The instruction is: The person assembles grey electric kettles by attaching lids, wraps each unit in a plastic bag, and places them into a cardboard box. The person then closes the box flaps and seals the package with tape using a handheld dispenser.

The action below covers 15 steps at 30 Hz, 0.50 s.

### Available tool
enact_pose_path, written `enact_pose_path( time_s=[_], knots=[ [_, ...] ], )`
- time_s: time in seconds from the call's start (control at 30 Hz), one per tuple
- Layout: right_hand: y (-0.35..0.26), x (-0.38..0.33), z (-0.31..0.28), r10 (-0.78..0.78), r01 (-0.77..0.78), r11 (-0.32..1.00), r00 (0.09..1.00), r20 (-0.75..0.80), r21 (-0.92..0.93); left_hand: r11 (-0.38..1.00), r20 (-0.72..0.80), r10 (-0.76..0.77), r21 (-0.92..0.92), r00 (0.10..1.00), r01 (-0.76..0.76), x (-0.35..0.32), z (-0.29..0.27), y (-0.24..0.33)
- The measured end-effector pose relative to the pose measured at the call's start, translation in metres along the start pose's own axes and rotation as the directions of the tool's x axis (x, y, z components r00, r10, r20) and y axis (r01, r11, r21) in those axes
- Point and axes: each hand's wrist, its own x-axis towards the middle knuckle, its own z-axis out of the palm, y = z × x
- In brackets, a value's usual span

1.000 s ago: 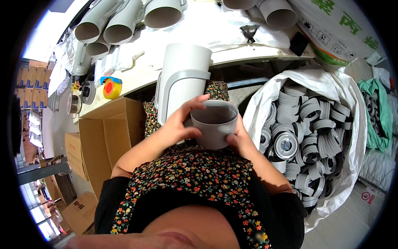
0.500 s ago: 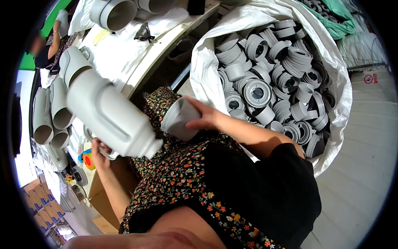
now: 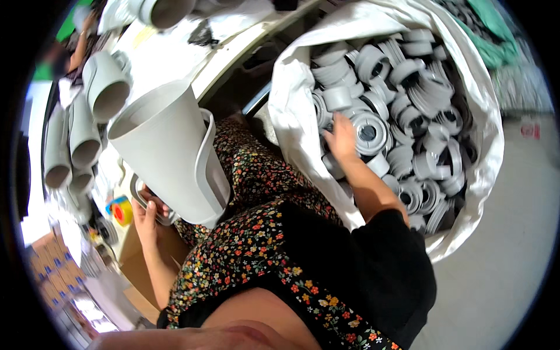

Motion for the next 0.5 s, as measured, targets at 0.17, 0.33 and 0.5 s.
enact_pose_path(
  time_s=[0.17, 0.33, 0.5],
  knots=[
    [0.149, -0.087, 0.018, 0.269, -0.071, 0.659, 0.952, 0.147, -0.749, 0.999, -0.022, -0.033, -0.004, 0.999, 0.033, -0.002, -0.009, 0.002],
    [0.075, -0.008, -0.046, 0.41, -0.381, 0.888, 0.91, 0.068, -0.257, 0.98, 0.081, -0.106, 0.177, 0.991, 0.09, -0.019, -0.006, 0.023],
    [-0.117, 0.071, -0.135, -0.155, 0.124, 0.821, 0.988, 0.008, 0.557, 0.792, 0.382, 0.124, 0.517, 0.916, -0.323, -0.017, 0.026, 0.036]
  ],
)
